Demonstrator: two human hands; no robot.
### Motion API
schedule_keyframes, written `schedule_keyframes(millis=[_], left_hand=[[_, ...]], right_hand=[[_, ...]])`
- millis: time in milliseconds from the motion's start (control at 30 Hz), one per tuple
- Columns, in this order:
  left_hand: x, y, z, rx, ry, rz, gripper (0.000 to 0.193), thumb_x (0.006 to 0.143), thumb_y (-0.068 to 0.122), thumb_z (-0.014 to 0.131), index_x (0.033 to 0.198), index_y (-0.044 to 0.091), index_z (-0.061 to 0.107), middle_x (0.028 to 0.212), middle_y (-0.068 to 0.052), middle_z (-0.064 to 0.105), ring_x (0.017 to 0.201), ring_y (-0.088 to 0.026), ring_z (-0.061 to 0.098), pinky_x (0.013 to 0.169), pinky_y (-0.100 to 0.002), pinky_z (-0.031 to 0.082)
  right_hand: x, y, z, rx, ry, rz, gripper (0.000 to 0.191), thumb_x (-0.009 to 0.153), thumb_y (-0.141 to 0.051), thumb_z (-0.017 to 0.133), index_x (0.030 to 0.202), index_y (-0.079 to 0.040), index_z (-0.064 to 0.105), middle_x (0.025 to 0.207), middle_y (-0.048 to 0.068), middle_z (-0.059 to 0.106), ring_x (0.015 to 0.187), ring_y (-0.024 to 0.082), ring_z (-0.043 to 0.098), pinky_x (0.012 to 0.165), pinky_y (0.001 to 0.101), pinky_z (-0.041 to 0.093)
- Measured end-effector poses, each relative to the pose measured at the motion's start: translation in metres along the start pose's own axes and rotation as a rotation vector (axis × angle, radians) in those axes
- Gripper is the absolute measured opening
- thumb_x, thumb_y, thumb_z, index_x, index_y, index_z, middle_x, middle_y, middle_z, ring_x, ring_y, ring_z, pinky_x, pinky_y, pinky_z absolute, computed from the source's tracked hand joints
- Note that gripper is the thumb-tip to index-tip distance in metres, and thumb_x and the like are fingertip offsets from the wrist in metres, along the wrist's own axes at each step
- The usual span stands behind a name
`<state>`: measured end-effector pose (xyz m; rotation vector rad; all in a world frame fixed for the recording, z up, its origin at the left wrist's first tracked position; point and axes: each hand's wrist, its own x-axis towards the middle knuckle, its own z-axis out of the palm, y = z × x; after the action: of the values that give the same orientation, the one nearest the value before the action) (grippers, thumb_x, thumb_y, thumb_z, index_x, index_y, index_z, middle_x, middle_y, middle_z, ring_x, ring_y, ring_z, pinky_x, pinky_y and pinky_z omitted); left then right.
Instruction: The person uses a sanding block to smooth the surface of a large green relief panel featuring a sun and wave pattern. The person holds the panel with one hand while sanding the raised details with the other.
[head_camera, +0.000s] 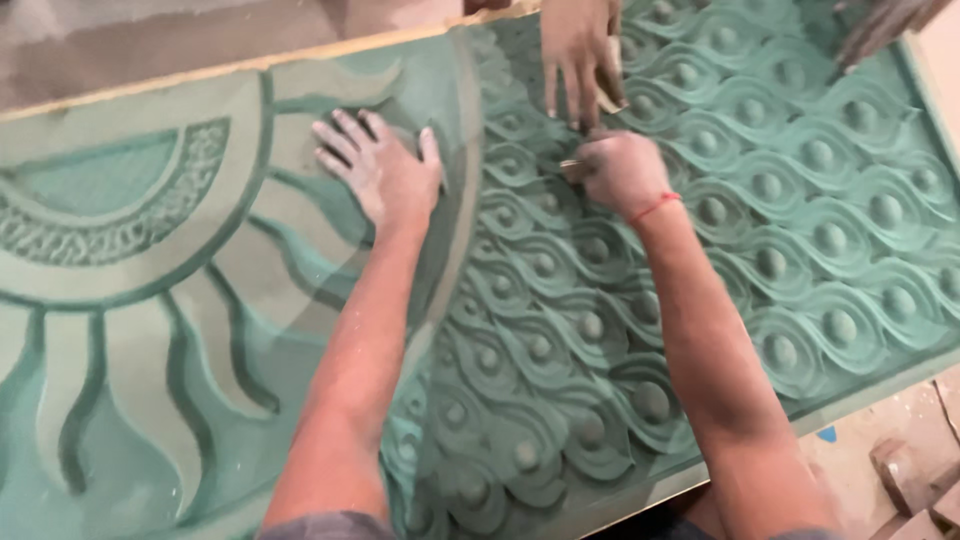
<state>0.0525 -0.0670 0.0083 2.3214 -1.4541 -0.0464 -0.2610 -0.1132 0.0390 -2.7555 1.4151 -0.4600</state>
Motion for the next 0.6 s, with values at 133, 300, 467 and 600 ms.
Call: schedule_keyframes(millis=[133, 300, 467, 600], left_hand=[[0.001, 0.002, -0.001, -0.003, -0.018, 0.005, 0.084, 0.095, 0.057, 0.054, 0.149, -0.007, 0.045, 0.159, -0.033, 0.032, 0.148, -0.055, 0.015, 0.120, -0.066, 0.011], [0.000, -0.001, -0.001, -0.011, -0.016, -0.017, 0.085, 0.094, 0.058, 0.055, 0.149, -0.007, 0.045, 0.159, -0.033, 0.032, 0.149, -0.055, 0.015, 0.121, -0.065, 0.011], [0.000, 0.001, 0.000, -0.012, -0.023, 0.004, 0.085, 0.095, 0.057, 0.055, 0.150, -0.007, 0.044, 0.160, -0.032, 0.031, 0.149, -0.055, 0.014, 0.121, -0.066, 0.010], [0.000, 0.001, -0.002, -0.013, -0.019, 0.000, 0.085, 0.095, 0.057, 0.054, 0.150, -0.007, 0.044, 0.160, -0.032, 0.030, 0.148, -0.056, 0.013, 0.120, -0.066, 0.010]], right_hand=[[0.002, 0.001, -0.001, -0.072, -0.117, 0.100, 0.012, 0.074, -0.015, 0.077, 0.086, -0.015, 0.078, 0.087, 0.009, 0.074, 0.083, 0.034, 0.070, 0.071, 0.0469, 0.056], [0.003, -0.002, 0.004, -0.073, -0.166, 0.101, 0.018, 0.068, -0.012, 0.073, 0.081, -0.020, 0.081, 0.087, 0.008, 0.074, 0.081, 0.035, 0.071, 0.069, 0.0476, 0.057], [0.006, 0.007, -0.004, -0.092, -0.156, 0.077, 0.014, 0.074, -0.015, 0.073, 0.087, -0.015, 0.078, 0.085, 0.011, 0.074, 0.082, 0.036, 0.070, 0.070, 0.0491, 0.056], [0.002, 0.025, -0.028, -0.340, -0.426, 0.298, 0.025, 0.084, -0.036, 0.079, 0.080, -0.011, 0.079, 0.082, 0.017, 0.072, 0.079, 0.038, 0.070, 0.070, 0.0499, 0.057]])
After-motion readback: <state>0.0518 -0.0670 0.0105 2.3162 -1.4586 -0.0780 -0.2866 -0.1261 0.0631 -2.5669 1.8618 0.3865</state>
